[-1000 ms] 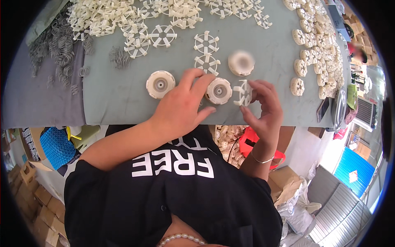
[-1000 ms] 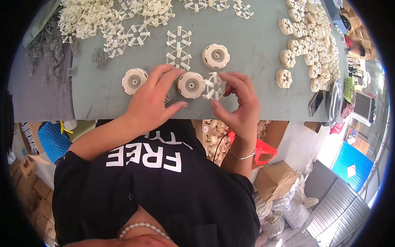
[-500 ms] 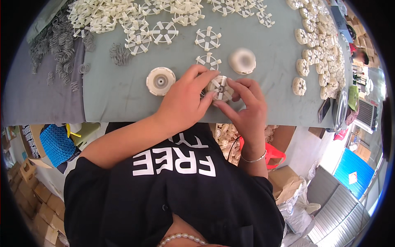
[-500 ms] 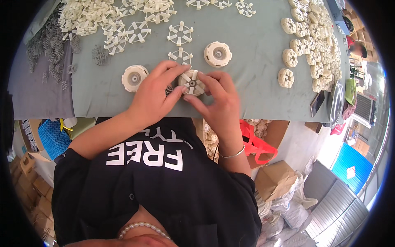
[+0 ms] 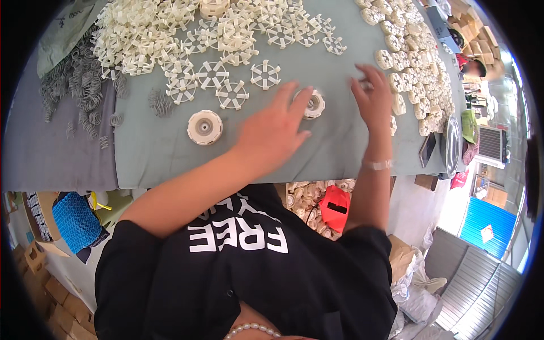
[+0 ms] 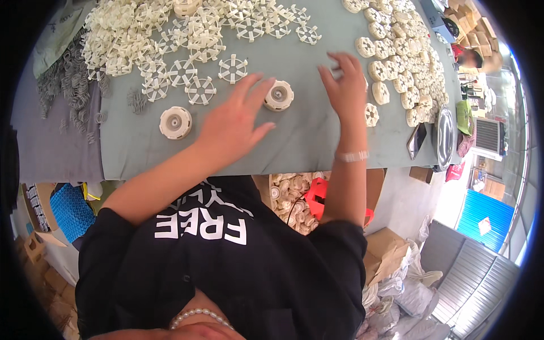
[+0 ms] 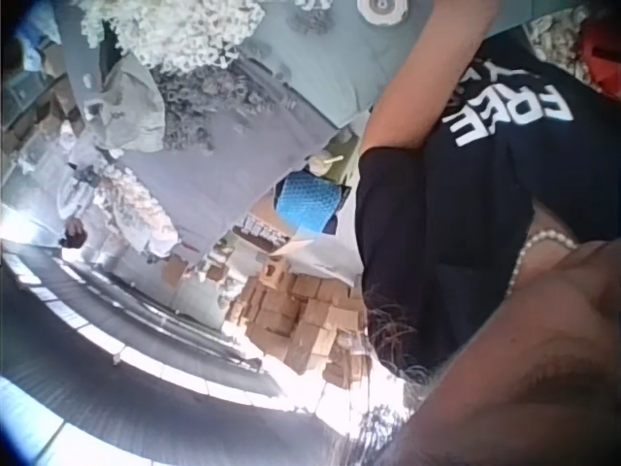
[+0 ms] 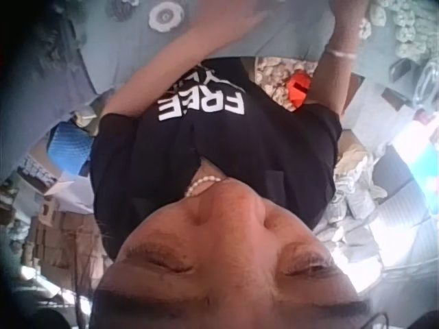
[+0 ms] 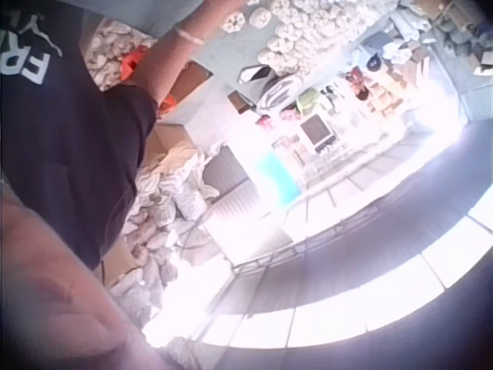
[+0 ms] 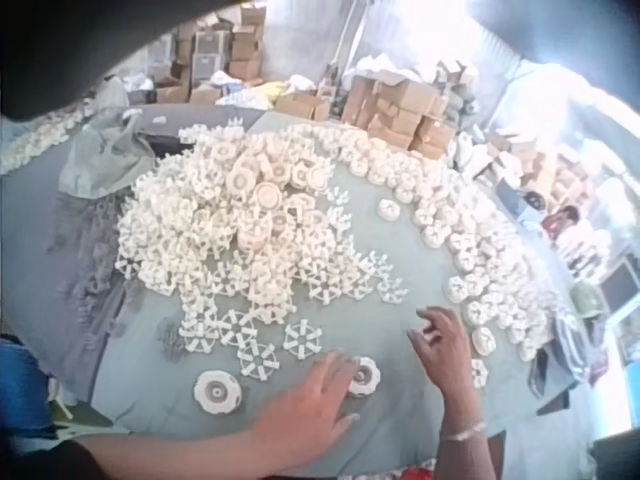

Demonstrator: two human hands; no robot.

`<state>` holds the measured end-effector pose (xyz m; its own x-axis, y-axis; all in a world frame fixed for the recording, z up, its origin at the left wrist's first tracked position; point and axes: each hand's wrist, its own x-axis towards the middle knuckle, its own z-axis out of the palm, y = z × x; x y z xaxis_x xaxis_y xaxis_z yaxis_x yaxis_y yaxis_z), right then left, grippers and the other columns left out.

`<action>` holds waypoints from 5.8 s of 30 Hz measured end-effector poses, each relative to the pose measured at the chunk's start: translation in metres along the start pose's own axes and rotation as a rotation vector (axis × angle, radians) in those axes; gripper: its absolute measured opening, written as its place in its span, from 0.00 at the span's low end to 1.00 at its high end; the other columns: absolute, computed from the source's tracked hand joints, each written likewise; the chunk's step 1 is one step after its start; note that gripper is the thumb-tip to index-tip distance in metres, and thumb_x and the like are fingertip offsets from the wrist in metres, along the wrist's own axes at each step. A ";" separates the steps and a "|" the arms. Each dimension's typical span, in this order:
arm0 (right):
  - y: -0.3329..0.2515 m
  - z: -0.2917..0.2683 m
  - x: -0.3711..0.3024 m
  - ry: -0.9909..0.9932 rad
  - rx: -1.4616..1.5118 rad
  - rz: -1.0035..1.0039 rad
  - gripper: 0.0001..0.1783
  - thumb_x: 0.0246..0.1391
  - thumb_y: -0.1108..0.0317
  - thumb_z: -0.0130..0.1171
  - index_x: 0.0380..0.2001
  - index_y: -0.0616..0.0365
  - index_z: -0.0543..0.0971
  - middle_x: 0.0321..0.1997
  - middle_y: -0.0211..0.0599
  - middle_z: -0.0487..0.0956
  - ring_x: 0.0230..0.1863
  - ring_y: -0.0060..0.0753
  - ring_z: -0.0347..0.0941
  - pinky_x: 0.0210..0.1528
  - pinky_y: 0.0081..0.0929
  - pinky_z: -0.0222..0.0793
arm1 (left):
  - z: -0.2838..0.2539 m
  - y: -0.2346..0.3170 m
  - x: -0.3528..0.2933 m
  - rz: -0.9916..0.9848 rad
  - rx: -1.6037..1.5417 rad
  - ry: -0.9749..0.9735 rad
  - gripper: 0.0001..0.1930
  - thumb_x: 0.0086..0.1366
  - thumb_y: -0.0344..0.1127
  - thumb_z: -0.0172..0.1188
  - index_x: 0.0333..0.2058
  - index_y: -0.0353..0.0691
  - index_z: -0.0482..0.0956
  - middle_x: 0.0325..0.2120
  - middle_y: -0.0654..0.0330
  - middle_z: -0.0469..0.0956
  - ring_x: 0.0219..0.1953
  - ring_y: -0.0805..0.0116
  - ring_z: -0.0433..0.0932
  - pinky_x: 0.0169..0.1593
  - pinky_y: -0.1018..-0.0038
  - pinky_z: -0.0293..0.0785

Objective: The person assembles small white plastic components by hand on a table. They insert metal springs into circular plastic bases and attach star-shaped plastic pieces to form complete units. The person repeatedly picks up parts, aligns them, and places the assembled units on the table.

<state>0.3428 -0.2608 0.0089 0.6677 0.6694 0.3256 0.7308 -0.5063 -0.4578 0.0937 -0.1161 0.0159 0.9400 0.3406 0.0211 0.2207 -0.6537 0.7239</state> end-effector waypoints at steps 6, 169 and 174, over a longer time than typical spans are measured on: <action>0.026 0.068 0.078 0.067 -0.205 -0.227 0.19 0.59 0.55 0.71 0.45 0.59 0.86 0.45 0.42 0.85 0.40 0.37 0.82 0.38 0.36 0.78 | 0.023 -0.013 0.033 0.080 0.020 -0.057 0.37 0.62 0.40 0.71 0.68 0.45 0.68 0.61 0.54 0.74 0.54 0.49 0.81 0.52 0.58 0.82; -0.202 0.174 0.308 -0.039 0.460 0.002 0.41 0.54 0.60 0.71 0.68 0.60 0.68 0.48 0.46 0.87 0.49 0.43 0.85 0.53 0.37 0.80 | -0.040 -0.116 -0.051 0.098 -0.499 0.044 0.09 0.68 0.38 0.67 0.43 0.41 0.84 0.38 0.56 0.82 0.40 0.54 0.82 0.44 0.61 0.79; -0.184 0.090 0.169 -0.606 1.018 0.064 0.38 0.57 0.70 0.67 0.71 0.59 0.67 0.59 0.37 0.82 0.59 0.33 0.79 0.60 0.33 0.76 | -0.059 -0.107 -0.056 -0.013 -0.541 0.303 0.28 0.60 0.40 0.76 0.57 0.41 0.79 0.51 0.54 0.80 0.39 0.59 0.82 0.42 0.67 0.79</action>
<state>0.3082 -0.0060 0.0740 0.3227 0.9456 -0.0417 0.0667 -0.0667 -0.9955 0.0019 -0.0253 -0.0220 0.8046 0.5752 0.1475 -0.0063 -0.2401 0.9707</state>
